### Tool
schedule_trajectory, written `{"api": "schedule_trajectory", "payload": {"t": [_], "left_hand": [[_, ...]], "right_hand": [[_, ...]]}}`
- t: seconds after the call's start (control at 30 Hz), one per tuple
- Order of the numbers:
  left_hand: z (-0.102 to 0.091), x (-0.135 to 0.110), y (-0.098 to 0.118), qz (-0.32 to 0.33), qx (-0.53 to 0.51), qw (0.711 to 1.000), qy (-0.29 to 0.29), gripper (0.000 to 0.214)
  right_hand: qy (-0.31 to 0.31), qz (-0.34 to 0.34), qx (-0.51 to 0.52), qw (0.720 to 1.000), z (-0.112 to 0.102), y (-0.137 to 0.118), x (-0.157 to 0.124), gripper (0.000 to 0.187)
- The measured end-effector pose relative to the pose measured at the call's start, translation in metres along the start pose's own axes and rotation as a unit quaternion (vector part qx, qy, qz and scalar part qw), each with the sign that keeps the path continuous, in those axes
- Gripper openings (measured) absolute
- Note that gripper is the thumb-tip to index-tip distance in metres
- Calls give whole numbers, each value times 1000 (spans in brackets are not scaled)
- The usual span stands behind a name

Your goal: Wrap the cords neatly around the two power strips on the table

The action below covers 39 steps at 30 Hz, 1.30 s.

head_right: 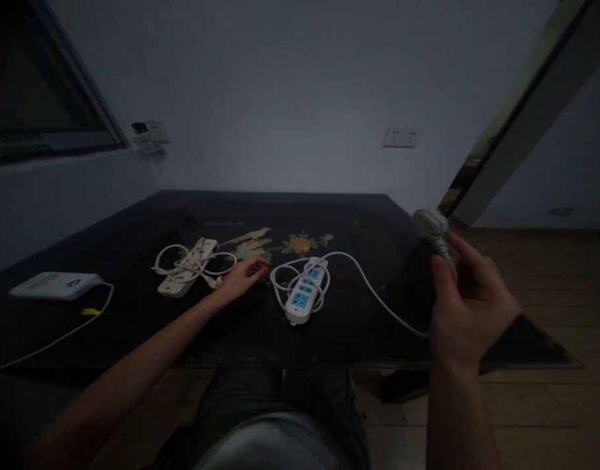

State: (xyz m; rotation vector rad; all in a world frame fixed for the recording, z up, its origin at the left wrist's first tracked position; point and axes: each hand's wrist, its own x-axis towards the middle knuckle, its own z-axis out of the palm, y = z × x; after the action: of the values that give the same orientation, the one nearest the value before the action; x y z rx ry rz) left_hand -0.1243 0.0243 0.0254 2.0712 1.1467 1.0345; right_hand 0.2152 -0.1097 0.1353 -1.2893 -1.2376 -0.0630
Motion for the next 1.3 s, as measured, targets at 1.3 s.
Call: {"api": "schedule_trajectory", "payload": {"t": [1.3], "left_hand": [[-1,-96,81,12,61,983,-170,58]], "right_hand": [[-239,106,34,965,29,62,-67,31]]}}
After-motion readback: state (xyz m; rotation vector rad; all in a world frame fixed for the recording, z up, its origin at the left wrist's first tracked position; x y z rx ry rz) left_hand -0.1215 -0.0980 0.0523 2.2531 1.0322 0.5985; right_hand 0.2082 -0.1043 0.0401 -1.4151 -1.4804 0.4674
